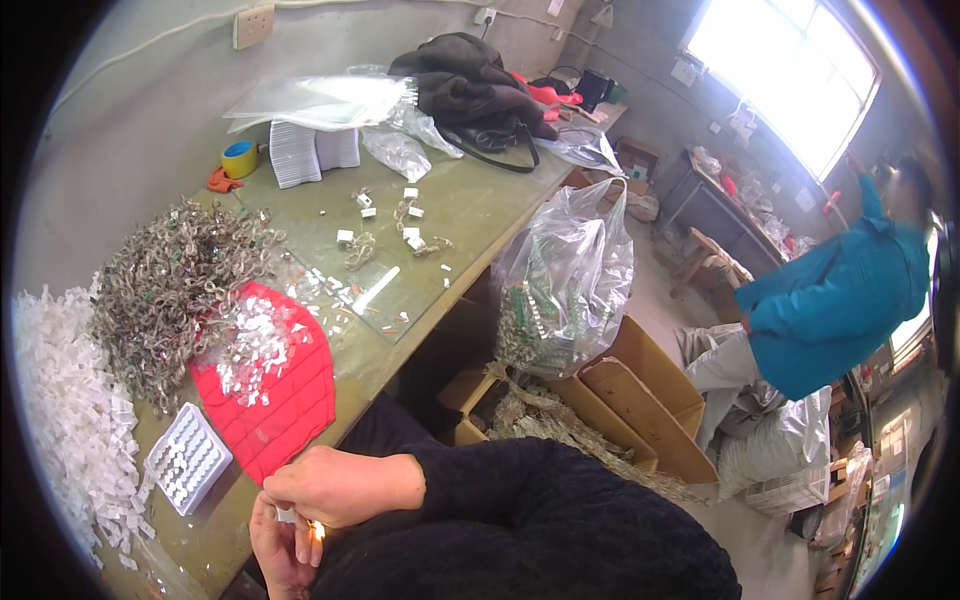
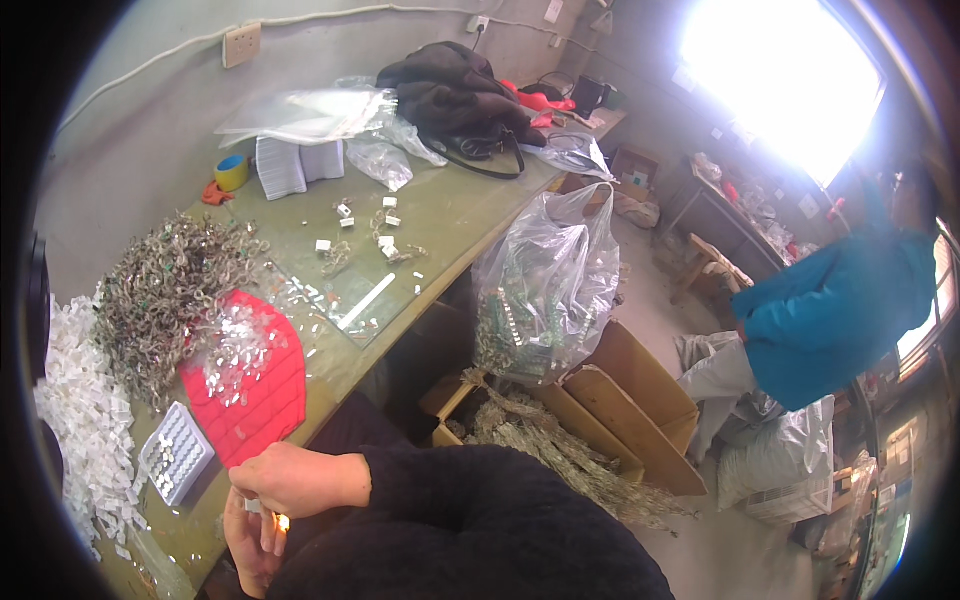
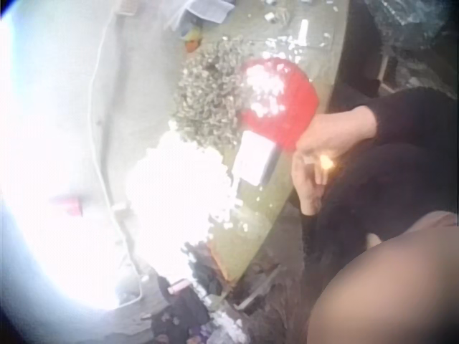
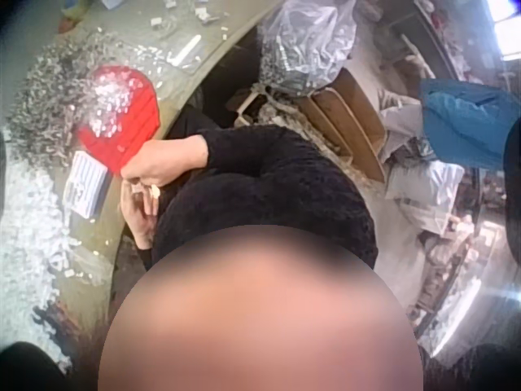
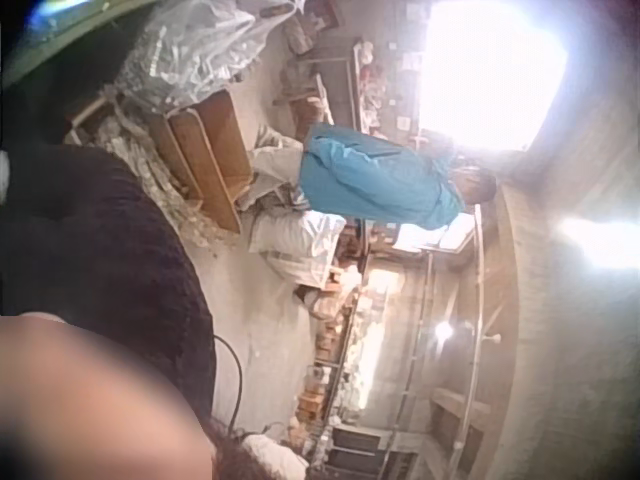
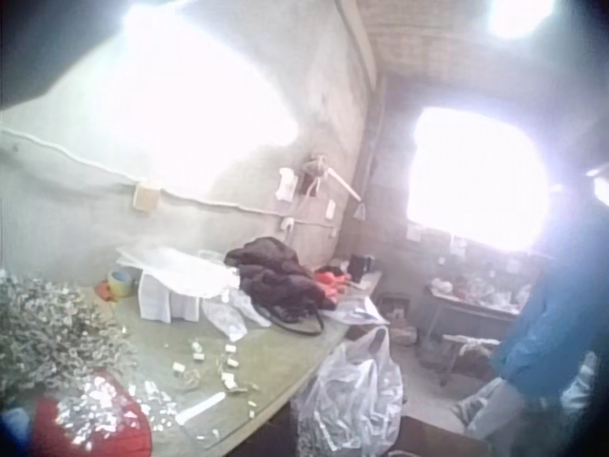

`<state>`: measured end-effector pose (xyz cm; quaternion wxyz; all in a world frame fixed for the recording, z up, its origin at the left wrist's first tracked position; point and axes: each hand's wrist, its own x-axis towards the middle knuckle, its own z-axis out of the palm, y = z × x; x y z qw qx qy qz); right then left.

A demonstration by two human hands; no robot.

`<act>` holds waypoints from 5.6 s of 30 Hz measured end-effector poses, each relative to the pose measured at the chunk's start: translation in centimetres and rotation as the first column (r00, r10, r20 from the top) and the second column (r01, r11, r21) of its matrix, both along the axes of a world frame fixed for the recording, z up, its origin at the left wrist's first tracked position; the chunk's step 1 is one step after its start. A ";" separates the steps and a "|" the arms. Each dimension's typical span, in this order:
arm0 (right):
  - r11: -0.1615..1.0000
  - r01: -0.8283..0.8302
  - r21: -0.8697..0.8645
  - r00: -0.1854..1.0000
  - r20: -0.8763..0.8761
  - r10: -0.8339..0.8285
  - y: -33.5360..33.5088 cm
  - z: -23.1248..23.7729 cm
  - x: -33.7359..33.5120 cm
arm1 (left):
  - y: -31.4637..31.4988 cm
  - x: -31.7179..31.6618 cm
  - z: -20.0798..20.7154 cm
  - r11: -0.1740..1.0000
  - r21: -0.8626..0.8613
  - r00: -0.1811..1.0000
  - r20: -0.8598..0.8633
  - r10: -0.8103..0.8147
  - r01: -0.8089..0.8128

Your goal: The person repeatedly picks small white plastic housings and metal contacts from a table, inserts the contacts into the housings, and places the assembled units into a white tray. The person also handles a red cloth and occasionally adjusts the tray position.

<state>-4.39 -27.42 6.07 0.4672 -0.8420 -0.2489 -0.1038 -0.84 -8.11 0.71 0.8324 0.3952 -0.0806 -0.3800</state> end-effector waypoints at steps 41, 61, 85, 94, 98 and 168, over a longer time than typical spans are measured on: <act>0.465 0.806 -0.367 0.586 0.608 -0.536 -17.0 2.3 7.0 | -2.0 2.8 1.3 0.768 0.435 0.744 0.663 0.079 -0.469; 0.706 0.698 -0.122 0.693 -0.135 -0.708 -20.5 3.8 20.6 | -1.4 3.3 -1.0 0.703 0.264 0.375 0.927 0.004 -0.660; 0.858 0.084 0.506 0.938 -0.330 0.103 4.1 -2.1 3.9 | 1.9 0.6 1.0 0.915 0.075 0.915 -0.049 0.400 -0.396; 1.000 0.006 0.003 0.999 -0.050 -0.006 4.9 -1.0 4.2 | 4.7 1.0 3.8 0.729 0.278 0.530 0.837 0.135 -0.625; 0.991 -0.134 0.025 0.989 -0.067 0.135 4.5 -0.9 4.1 | 5.5 1.4 4.2 0.779 0.423 0.750 0.655 0.089 -0.462; 0.664 0.064 0.745 0.663 -0.529 0.530 5.5 -2.3 2.6 | 5.8 -0.2 -0.3 0.970 -0.176 0.982 0.055 0.182 -0.170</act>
